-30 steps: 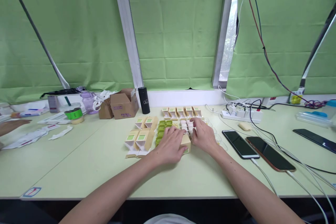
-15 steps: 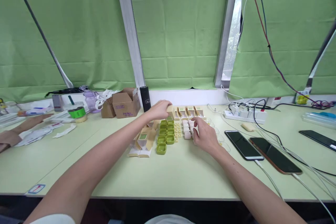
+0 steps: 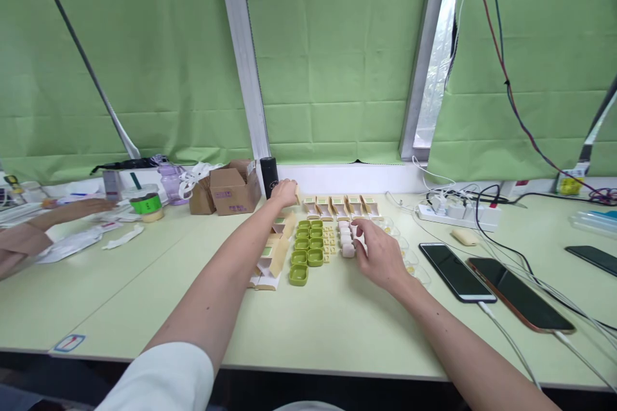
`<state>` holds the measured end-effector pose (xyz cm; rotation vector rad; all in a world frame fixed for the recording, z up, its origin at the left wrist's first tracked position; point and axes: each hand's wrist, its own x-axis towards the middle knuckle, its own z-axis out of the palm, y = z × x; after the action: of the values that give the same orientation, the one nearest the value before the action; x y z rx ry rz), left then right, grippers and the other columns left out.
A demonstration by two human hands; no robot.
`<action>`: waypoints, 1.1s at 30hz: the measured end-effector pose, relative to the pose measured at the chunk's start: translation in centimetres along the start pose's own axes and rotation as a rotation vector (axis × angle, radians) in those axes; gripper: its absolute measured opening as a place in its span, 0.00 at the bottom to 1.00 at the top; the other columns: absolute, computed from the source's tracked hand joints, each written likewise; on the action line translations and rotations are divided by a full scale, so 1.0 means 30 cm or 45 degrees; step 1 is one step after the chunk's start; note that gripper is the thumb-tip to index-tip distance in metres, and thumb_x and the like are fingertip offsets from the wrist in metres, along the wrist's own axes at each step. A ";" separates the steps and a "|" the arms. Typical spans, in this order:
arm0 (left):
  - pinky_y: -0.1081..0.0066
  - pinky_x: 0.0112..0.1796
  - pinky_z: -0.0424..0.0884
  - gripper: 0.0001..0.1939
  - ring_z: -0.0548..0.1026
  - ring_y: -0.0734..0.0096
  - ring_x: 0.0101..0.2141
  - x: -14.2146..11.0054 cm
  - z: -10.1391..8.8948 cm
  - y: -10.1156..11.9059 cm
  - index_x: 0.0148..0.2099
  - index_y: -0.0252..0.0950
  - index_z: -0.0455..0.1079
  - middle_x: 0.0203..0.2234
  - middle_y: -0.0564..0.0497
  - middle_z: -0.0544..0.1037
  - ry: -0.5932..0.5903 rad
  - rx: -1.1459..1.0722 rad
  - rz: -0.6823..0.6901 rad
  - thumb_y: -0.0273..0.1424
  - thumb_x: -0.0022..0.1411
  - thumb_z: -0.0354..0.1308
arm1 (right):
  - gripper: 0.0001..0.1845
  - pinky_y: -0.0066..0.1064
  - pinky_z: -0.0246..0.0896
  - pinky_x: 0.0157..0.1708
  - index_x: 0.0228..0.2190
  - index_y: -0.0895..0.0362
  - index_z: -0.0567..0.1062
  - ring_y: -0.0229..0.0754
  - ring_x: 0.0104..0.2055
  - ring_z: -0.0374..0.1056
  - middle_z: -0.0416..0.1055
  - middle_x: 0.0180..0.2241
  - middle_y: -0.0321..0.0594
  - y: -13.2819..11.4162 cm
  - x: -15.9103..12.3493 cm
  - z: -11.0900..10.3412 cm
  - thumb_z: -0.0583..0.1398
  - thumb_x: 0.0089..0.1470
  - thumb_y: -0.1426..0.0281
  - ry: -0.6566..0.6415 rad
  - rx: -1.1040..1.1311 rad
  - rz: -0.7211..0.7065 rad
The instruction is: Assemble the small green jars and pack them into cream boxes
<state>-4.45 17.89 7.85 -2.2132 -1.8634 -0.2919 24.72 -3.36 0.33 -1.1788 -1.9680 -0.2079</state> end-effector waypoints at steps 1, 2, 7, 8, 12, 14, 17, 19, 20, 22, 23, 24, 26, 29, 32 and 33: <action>0.63 0.56 0.73 0.28 0.76 0.49 0.57 0.003 0.020 0.003 0.60 0.34 0.74 0.55 0.35 0.77 -0.015 0.010 -0.008 0.27 0.56 0.68 | 0.20 0.36 0.59 0.35 0.54 0.54 0.67 0.48 0.41 0.73 0.77 0.43 0.42 -0.001 -0.001 0.000 0.55 0.60 0.76 0.000 0.003 -0.007; 0.64 0.56 0.73 0.28 0.77 0.50 0.57 0.005 0.039 0.007 0.60 0.34 0.74 0.55 0.35 0.77 -0.032 0.021 -0.015 0.28 0.56 0.69 | 0.20 0.36 0.60 0.35 0.54 0.54 0.67 0.48 0.41 0.73 0.76 0.43 0.42 -0.003 -0.001 0.001 0.55 0.60 0.76 -0.001 0.005 -0.013; 0.63 0.56 0.72 0.25 0.77 0.51 0.57 0.001 0.104 0.019 0.58 0.33 0.75 0.55 0.35 0.78 -0.121 0.067 -0.038 0.29 0.57 0.69 | 0.19 0.36 0.60 0.35 0.53 0.54 0.68 0.48 0.41 0.73 0.77 0.45 0.44 -0.016 -0.003 -0.002 0.55 0.61 0.75 -0.009 0.002 -0.037; 0.63 0.57 0.72 0.24 0.77 0.51 0.57 -0.003 0.111 0.020 0.57 0.33 0.76 0.55 0.35 0.78 -0.134 0.073 -0.037 0.30 0.58 0.69 | 0.19 0.36 0.60 0.35 0.53 0.55 0.68 0.48 0.41 0.73 0.77 0.45 0.45 -0.020 -0.004 -0.004 0.55 0.61 0.75 -0.013 0.003 -0.039; 0.61 0.59 0.69 0.26 0.74 0.50 0.59 -0.016 0.108 0.021 0.60 0.33 0.73 0.56 0.34 0.77 -0.152 0.097 -0.038 0.31 0.60 0.67 | 0.20 0.36 0.62 0.35 0.54 0.55 0.68 0.48 0.40 0.73 0.77 0.45 0.44 -0.032 -0.004 -0.012 0.55 0.61 0.75 -0.026 0.017 -0.042; 0.60 0.61 0.67 0.30 0.71 0.49 0.62 -0.021 0.090 0.022 0.63 0.33 0.71 0.59 0.34 0.75 -0.129 0.109 -0.026 0.31 0.59 0.67 | 0.20 0.36 0.62 0.35 0.54 0.55 0.68 0.48 0.40 0.73 0.77 0.44 0.44 -0.034 -0.005 -0.014 0.55 0.61 0.75 -0.029 0.015 -0.048; 0.58 0.63 0.64 0.31 0.68 0.48 0.64 -0.029 0.056 0.029 0.65 0.35 0.69 0.62 0.35 0.72 -0.095 0.119 0.005 0.32 0.60 0.67 | 0.20 0.37 0.62 0.35 0.54 0.55 0.68 0.49 0.40 0.73 0.77 0.43 0.44 -0.035 -0.005 -0.012 0.56 0.60 0.75 -0.040 0.012 -0.058; 0.56 0.63 0.65 0.30 0.70 0.46 0.63 -0.036 0.041 0.040 0.64 0.35 0.70 0.62 0.34 0.71 -0.106 0.121 0.006 0.31 0.60 0.67 | 0.20 0.37 0.62 0.36 0.54 0.54 0.68 0.50 0.41 0.73 0.77 0.43 0.44 -0.035 -0.005 -0.009 0.56 0.61 0.75 -0.050 0.019 -0.061; 0.55 0.62 0.67 0.28 0.72 0.45 0.61 -0.040 0.037 0.047 0.63 0.34 0.71 0.61 0.33 0.71 -0.126 0.119 0.000 0.31 0.61 0.67 | 0.20 0.37 0.62 0.37 0.54 0.54 0.68 0.50 0.41 0.73 0.77 0.43 0.44 -0.036 -0.004 -0.008 0.56 0.61 0.75 -0.056 0.024 -0.061; 0.56 0.57 0.72 0.25 0.77 0.46 0.56 -0.048 0.041 0.062 0.61 0.32 0.73 0.59 0.32 0.72 -0.191 0.107 -0.019 0.30 0.61 0.67 | 0.19 0.37 0.62 0.37 0.54 0.54 0.67 0.50 0.42 0.73 0.77 0.42 0.44 -0.039 -0.004 -0.006 0.55 0.61 0.75 -0.068 0.028 -0.059; 0.57 0.54 0.75 0.24 0.79 0.47 0.53 -0.051 0.048 0.068 0.59 0.31 0.74 0.59 0.32 0.72 -0.230 0.099 -0.030 0.30 0.61 0.67 | 0.19 0.37 0.62 0.37 0.54 0.54 0.67 0.50 0.42 0.73 0.77 0.42 0.44 -0.040 -0.003 -0.005 0.55 0.61 0.75 -0.073 0.027 -0.058; 0.58 0.52 0.76 0.23 0.80 0.48 0.52 -0.053 0.056 0.072 0.58 0.31 0.74 0.58 0.32 0.72 -0.267 0.089 -0.043 0.30 0.62 0.68 | 0.19 0.38 0.62 0.37 0.54 0.54 0.67 0.50 0.42 0.73 0.77 0.43 0.44 -0.041 -0.003 -0.005 0.55 0.61 0.75 -0.076 0.025 -0.057; 0.57 0.50 0.78 0.21 0.80 0.51 0.52 -0.053 0.075 0.074 0.58 0.32 0.74 0.57 0.35 0.74 -0.329 0.067 -0.065 0.33 0.65 0.67 | 0.19 0.37 0.61 0.37 0.53 0.54 0.67 0.50 0.41 0.73 0.76 0.43 0.44 -0.041 -0.004 -0.004 0.55 0.61 0.75 -0.079 0.020 -0.061; 0.54 0.51 0.79 0.21 0.78 0.56 0.53 -0.045 0.103 0.064 0.61 0.35 0.71 0.57 0.42 0.76 -0.372 0.021 -0.077 0.38 0.71 0.64 | 0.19 0.37 0.61 0.37 0.53 0.54 0.67 0.50 0.41 0.73 0.76 0.42 0.44 -0.040 -0.005 -0.004 0.55 0.61 0.75 -0.079 0.014 -0.066; 0.54 0.51 0.79 0.21 0.78 0.57 0.53 -0.033 0.123 0.048 0.62 0.36 0.71 0.57 0.42 0.76 -0.359 -0.024 -0.077 0.39 0.72 0.63 | 0.19 0.37 0.61 0.38 0.53 0.54 0.67 0.50 0.42 0.73 0.76 0.42 0.44 -0.039 -0.005 -0.003 0.55 0.61 0.75 -0.088 0.014 -0.067; 0.54 0.51 0.79 0.21 0.78 0.57 0.53 -0.029 0.128 0.044 0.62 0.36 0.71 0.57 0.42 0.76 -0.350 -0.035 -0.079 0.39 0.71 0.63 | 0.19 0.37 0.61 0.38 0.53 0.54 0.67 0.50 0.42 0.73 0.76 0.42 0.44 -0.039 -0.005 -0.002 0.55 0.61 0.75 -0.092 0.015 -0.068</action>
<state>-3.29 18.01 3.87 -2.3151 -2.0792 -0.0237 23.85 -4.12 0.57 -1.1418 -2.0622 -0.1834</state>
